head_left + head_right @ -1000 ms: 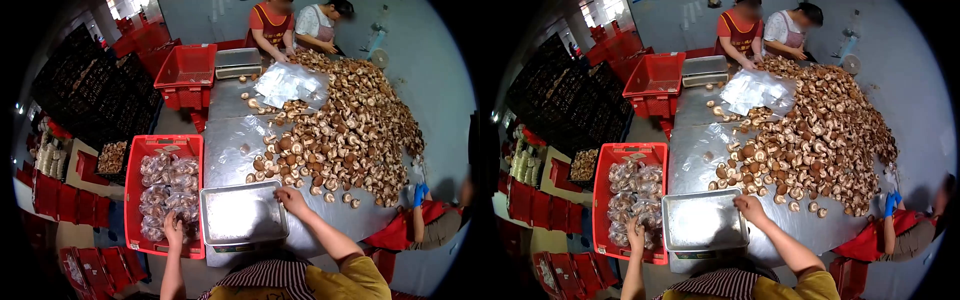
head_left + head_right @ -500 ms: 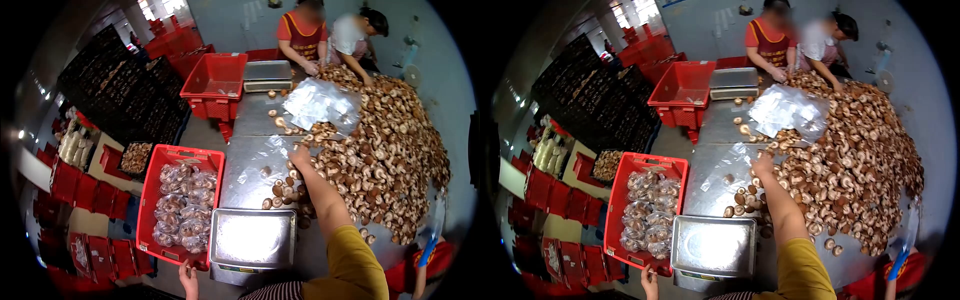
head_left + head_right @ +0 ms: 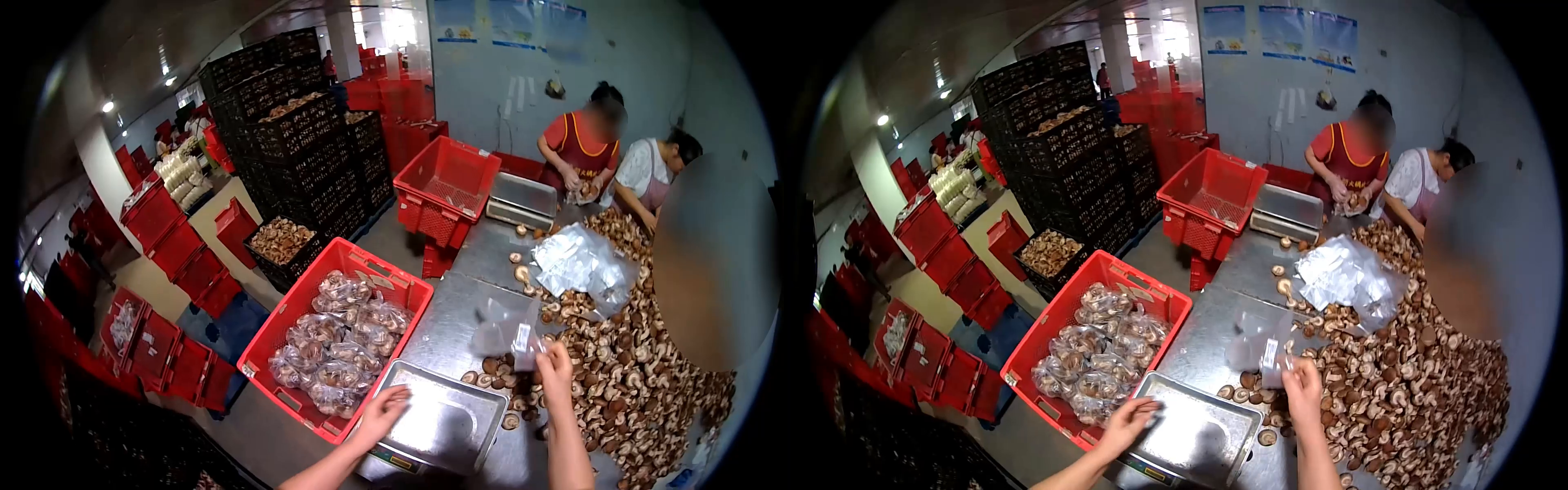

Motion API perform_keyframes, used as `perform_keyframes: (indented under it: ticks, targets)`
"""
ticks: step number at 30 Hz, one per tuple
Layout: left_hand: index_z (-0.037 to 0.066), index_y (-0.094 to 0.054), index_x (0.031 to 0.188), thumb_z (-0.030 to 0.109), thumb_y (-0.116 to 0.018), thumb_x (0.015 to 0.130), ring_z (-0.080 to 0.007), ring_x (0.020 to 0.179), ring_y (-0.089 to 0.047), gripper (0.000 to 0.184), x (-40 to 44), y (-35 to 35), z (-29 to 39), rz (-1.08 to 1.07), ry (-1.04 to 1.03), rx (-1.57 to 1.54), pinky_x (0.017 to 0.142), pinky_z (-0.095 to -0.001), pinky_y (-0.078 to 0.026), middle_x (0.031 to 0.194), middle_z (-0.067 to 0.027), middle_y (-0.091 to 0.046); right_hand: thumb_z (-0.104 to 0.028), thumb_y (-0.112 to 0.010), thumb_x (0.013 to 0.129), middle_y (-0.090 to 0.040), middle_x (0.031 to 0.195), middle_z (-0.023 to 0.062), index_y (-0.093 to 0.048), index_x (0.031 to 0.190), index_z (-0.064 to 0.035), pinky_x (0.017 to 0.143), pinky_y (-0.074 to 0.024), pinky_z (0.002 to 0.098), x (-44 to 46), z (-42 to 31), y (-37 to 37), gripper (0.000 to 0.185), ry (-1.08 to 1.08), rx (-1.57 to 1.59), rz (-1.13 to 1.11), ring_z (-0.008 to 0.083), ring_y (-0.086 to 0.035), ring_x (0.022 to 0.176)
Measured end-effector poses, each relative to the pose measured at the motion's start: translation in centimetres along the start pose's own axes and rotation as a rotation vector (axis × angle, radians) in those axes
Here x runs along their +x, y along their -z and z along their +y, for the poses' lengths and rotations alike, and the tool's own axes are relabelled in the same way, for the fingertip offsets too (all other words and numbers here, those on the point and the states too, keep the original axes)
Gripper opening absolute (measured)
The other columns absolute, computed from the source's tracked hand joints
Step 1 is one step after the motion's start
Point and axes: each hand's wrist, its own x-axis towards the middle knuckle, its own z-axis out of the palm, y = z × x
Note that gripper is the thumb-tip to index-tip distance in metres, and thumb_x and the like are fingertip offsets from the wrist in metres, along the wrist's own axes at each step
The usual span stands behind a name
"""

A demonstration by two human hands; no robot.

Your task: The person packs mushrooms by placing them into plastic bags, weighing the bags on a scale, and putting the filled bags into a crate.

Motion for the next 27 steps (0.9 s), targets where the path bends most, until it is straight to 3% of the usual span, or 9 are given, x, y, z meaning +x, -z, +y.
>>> perform_keyframes:
  ticks: [4,7,10,12,14,17,22,24,27]
  targets:
    - [0.004,-0.034,0.143,0.034,-0.048,0.1,-0.0253,0.13,-0.044,0.054,2.2,-6.8,1.1,-0.337,0.28,-0.355,0.106,-0.0407,-0.039,0.14,-0.0155,-0.046,-0.008,-0.06,0.085,-0.055,0.09,0.0011,-0.051,0.09,-0.0047,0.068,-0.0399,0.0229,-9.1,-6.6,0.1,0.01,0.119,0.196,0.054,0.0078,-0.049,0.082]
    - [0.002,-0.03,0.144,0.05,-0.032,0.101,-0.0308,0.133,-0.04,0.064,1.9,-9.5,1.0,-0.57,0.557,-1.016,0.111,-0.0469,-0.031,0.143,-0.0167,-0.043,-0.01,-0.059,0.084,-0.057,0.095,0.0055,-0.046,0.091,-0.0076,0.074,-0.0435,0.025,-14.2,-6.4,2.5,0.016,0.09,0.205,0.113,0.0111,-0.053,0.083]
    - [0.002,-0.032,0.143,0.045,-0.037,0.101,-0.0316,0.13,-0.044,0.06,-0.2,-9.7,1.7,-0.617,0.381,-0.982,0.11,-0.0471,-0.033,0.14,-0.017,-0.045,-0.009,-0.059,0.085,-0.053,0.084,0.0011,-0.045,0.088,-0.008,0.063,-0.0377,0.023,-17.5,-0.4,7.3,0.015,0.108,0.135,0.211,0.0074,-0.045,0.073]
    - [0.002,-0.046,0.134,0.034,-0.045,0.101,-0.0204,0.117,-0.056,0.046,-1.0,-9.6,0.3,-0.582,0.463,-0.841,0.103,-0.0397,-0.042,0.127,-0.0099,-0.057,-0.011,-0.057,0.091,-0.057,0.085,0.0021,-0.062,0.102,-0.0066,0.06,-0.0419,0.0269,-19.2,4.2,11.5,0.013,0.148,-0.312,0.305,0.012,-0.048,0.068]
    - [0.003,-0.052,0.128,0.033,-0.051,0.099,-0.0159,0.107,-0.059,0.042,-1.5,-9.9,-2.8,-0.61,0.462,-0.647,0.096,-0.0341,-0.046,0.121,-0.0072,-0.06,-0.013,-0.062,0.089,-0.051,0.079,-0.0046,-0.062,0.1,-0.0096,0.056,-0.0335,0.0222,-21.0,1.4,10.6,0.011,-0.167,-0.063,0.297,0.006,-0.04,0.066]
    - [0.003,-0.057,0.122,0.031,-0.057,0.097,-0.0145,0.099,-0.06,0.038,-4.0,-12.4,-0.8,-0.462,0.466,-0.25,0.09,-0.0293,-0.047,0.114,-0.0054,-0.062,-0.016,-0.065,0.089,-0.051,0.079,-0.0049,-0.062,0.101,-0.0086,0.056,-0.0312,0.0202,-22.2,5.2,13.2,0.014,-0.182,-0.017,0.283,0.0054,-0.04,0.066]
    - [0.003,-0.066,0.109,0.029,-0.064,0.092,-0.0138,0.095,-0.062,0.031,-6.7,-16.2,-3.6,-0.471,0.393,-0.481,0.086,-0.0261,-0.047,0.099,-0.0042,-0.068,-0.017,-0.065,0.089,-0.057,0.088,-0.0007,-0.063,0.107,-0.0028,0.062,-0.0383,0.0222,-21.9,6.5,17.7,0.022,0.016,-0.193,0.178,0.0084,-0.048,0.073]
    - [0.001,-0.068,0.104,0.028,-0.064,0.093,-0.0144,0.09,-0.064,0.029,-8.2,-17.4,-4.3,-0.37,0.493,-0.432,0.085,-0.0261,-0.048,0.095,-0.0047,-0.069,-0.016,-0.064,0.09,-0.06,0.094,0.0038,-0.062,0.104,0.0002,0.072,-0.044,0.026,-23.3,4.2,18.2,0.022,-0.187,-0.069,0.191,0.0128,-0.054,0.084]
    - [0.002,-0.069,0.096,0.031,-0.067,0.09,-0.0126,0.074,-0.064,0.03,-9.6,-19.2,-7.0,-0.271,0.431,-0.358,0.065,-0.026,-0.049,0.079,-0.0049,-0.067,-0.007,-0.059,0.084,-0.052,0.077,-0.0009,-0.045,0.082,-0.0082,0.06,-0.0355,0.0234,-23.0,7.7,21.1,0.014,-0.284,-0.003,0.12,0.0068,-0.042,0.068]
